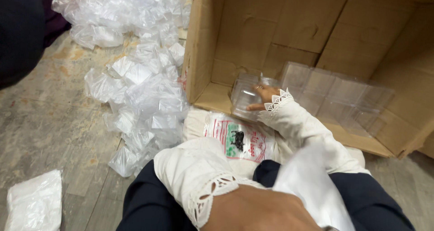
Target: The person sits on the floor and places clear plastic containers one at a time into clear plastic bags, twisting the bags closed and setting the bagged containers into a large cardboard box in front of them. They occasionally reach into the box to reposition or stack the bagged containers.
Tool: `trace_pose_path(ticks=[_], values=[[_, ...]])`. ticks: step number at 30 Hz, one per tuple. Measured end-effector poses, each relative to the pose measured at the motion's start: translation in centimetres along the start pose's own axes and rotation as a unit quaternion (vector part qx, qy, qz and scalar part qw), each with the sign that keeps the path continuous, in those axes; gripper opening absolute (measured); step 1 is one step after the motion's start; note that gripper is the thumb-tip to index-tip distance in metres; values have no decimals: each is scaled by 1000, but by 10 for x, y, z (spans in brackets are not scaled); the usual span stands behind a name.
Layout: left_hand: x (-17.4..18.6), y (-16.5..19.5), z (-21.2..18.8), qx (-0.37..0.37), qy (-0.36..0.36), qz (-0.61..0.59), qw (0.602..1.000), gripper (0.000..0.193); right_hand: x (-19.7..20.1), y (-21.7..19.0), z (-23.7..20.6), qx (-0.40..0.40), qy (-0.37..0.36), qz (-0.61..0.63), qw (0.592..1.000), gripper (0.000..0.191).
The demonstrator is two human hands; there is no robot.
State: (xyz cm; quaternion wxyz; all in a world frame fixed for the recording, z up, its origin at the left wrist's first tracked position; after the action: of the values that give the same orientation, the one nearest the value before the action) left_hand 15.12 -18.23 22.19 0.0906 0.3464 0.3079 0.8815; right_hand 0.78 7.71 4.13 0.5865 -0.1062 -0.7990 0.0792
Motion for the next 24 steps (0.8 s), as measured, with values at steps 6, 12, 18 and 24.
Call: trace_pose_path(ticks=[6,12,18,24], values=[[22,12,-54,89,210,-3,974,15,3,-18,-86,75,292,155,941,59],[49,-93,-132,290,643,-15,709,39,-30,-66,-130,168,130,731,649,53],[19,-125,-177,292,639,15,712,42,-50,-80,-109,118,258,702,653,19],[2,-116,-194,396,634,29,664,29,-78,-72,-96,98,134,699,695,18]])
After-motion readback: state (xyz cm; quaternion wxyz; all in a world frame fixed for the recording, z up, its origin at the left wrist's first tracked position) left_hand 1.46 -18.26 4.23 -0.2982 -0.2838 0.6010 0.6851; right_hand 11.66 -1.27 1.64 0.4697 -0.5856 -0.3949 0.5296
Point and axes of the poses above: each hand's wrist, its own z-axis towards the middle knuckle, its own x-axis out of the back of the hand, y = z × x, the point moved 3 cm from there along z, towards the middle knuckle, and after that the axes turned 8 degrees about -y, right-handed, at the moved point
